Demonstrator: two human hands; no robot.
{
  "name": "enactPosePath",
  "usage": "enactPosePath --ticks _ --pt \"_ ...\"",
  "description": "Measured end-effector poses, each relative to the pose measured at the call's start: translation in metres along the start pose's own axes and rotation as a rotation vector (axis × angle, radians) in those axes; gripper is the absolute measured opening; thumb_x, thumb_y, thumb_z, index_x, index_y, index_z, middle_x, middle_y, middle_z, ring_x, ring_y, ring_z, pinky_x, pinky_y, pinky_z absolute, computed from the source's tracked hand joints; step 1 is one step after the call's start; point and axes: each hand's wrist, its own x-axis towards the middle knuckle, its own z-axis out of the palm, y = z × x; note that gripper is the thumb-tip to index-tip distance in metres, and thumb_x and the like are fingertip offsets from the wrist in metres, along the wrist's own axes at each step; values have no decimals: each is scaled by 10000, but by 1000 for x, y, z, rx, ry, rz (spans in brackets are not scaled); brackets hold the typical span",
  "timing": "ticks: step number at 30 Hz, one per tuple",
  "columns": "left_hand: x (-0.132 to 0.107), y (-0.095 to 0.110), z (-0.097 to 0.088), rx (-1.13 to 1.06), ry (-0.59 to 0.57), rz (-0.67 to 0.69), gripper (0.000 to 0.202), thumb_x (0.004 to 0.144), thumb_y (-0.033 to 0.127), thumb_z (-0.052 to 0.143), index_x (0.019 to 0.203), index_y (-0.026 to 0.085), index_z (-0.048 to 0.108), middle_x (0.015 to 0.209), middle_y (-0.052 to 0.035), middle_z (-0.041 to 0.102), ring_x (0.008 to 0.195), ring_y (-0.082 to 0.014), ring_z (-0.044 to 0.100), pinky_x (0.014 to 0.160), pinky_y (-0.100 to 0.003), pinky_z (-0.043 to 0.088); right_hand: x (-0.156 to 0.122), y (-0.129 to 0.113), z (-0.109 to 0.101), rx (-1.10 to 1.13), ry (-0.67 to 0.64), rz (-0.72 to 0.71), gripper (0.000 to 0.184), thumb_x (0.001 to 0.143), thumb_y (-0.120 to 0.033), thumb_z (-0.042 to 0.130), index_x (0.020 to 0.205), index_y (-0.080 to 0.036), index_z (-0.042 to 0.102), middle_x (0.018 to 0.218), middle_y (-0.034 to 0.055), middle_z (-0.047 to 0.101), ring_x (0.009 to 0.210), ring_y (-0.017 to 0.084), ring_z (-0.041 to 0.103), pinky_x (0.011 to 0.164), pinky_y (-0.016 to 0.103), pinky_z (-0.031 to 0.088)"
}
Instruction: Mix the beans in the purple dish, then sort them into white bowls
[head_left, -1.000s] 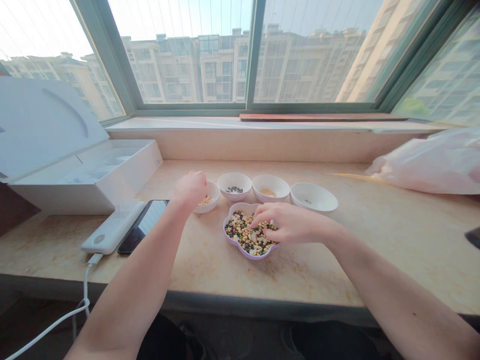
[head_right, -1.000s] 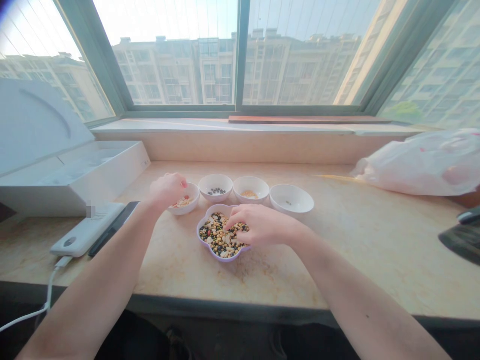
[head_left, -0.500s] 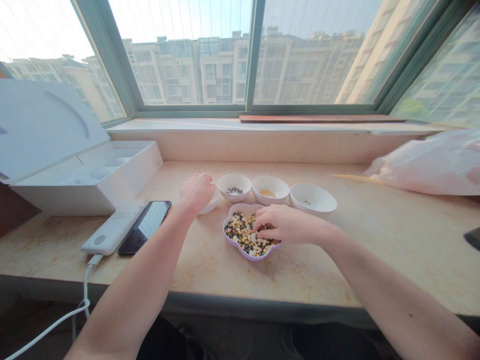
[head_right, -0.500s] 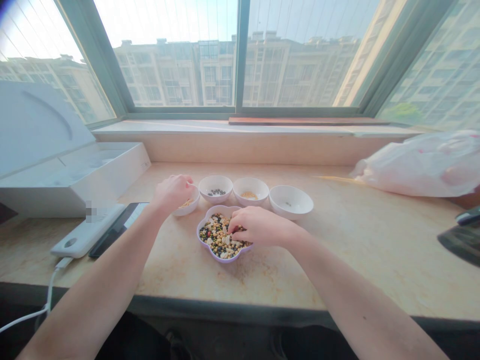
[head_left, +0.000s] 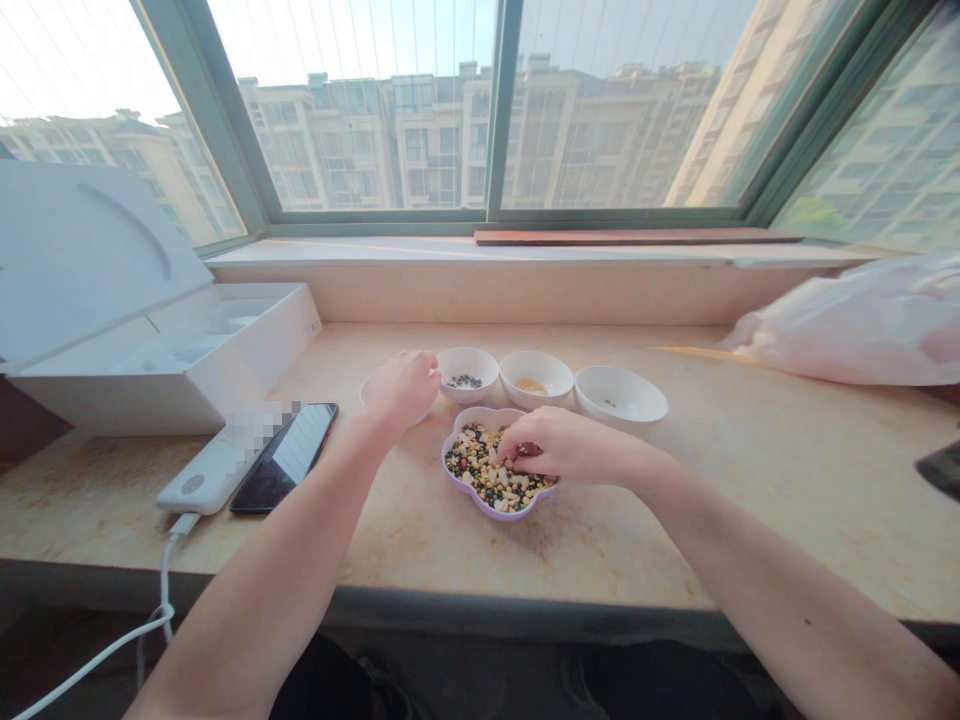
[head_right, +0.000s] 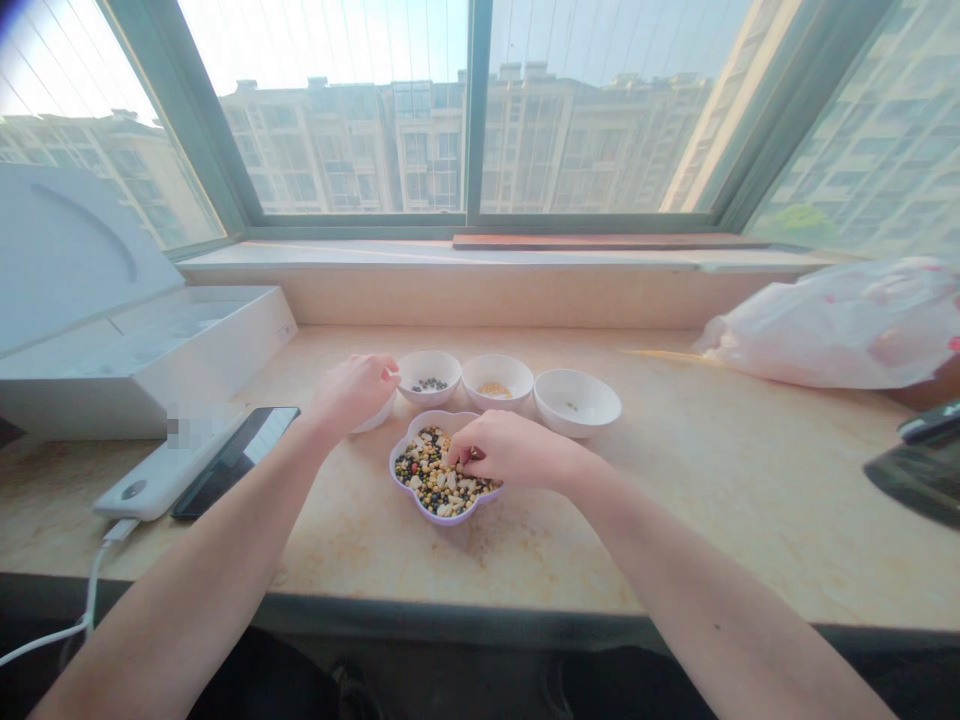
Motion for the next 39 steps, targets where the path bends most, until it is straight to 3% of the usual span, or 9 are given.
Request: enactPosePath --ticks 4,7,14,18,23,27,31,35,39 --pt "-5 5 -3 -40 17 83 344 958 266 479 1180 219 738 1203 -112 749 1101 -298 695 923 -408 546 0 2 0 104 49 38 291 841 -118 610 1031 -246 790 940 3 784 817 168 689 715 275 469" --pt "-8 11 -5 -129 40 209 295 977 263 501 1131 201 745 1179 -103 752 1080 -272 696 950 -395 531 3 4 1 246 198 47 276 838 -129 628 1045 -233 778 950 14 772 829 163 675 768 289 497" --pt "-11 26 5 -402 55 481 200 966 234 583 1074 209 749 1053 -50 763 888 -173 695 864 -312 532 11 15 5 730 518 161 301 789 -412 799 997 -213 712 873 33 719 704 154 630 575 271 462" --pt "-17 36 10 -499 43 654 181 984 256 588 1069 212 742 988 -37 737 858 -152 678 812 -288 524 13 18 4 980 576 198 456 703 -497 872 983 -207 658 849 19 720 596 104 541 498 235 362" --pt "-22 44 14 -509 67 654 163 998 259 585 1010 192 732 997 -49 712 852 -147 666 788 -280 516 12 18 3 1075 553 228 579 669 -527 889 1077 -198 644 886 33 731 642 107 564 551 243 395" --pt "-18 42 15 -468 70 616 201 1018 274 551 984 201 736 998 -46 720 881 -155 664 803 -283 505 11 16 1 940 527 255 596 758 -540 814 1206 -192 631 932 66 745 682 142 611 575 269 453" --pt "-11 35 15 -387 110 500 241 1025 269 515 967 196 737 1020 -53 741 909 -173 665 834 -296 493 6 7 0 481 553 250 444 870 -429 725 1229 -182 646 969 90 755 741 185 674 643 315 518" --pt "-2 26 12 -248 150 344 303 1030 257 459 959 175 741 1038 -79 745 895 -198 668 817 -310 481 -1 -8 -1 48 307 64 250 897 -353 697 1089 -196 737 975 74 766 857 217 694 809 353 504" --pt "5 21 8 -81 99 295 341 1026 251 436 931 168 752 1021 -96 743 903 -221 676 823 -325 467 -4 -18 -2 -163 179 -51 322 856 -451 739 1067 -210 767 1058 90 761 970 277 680 849 386 472"
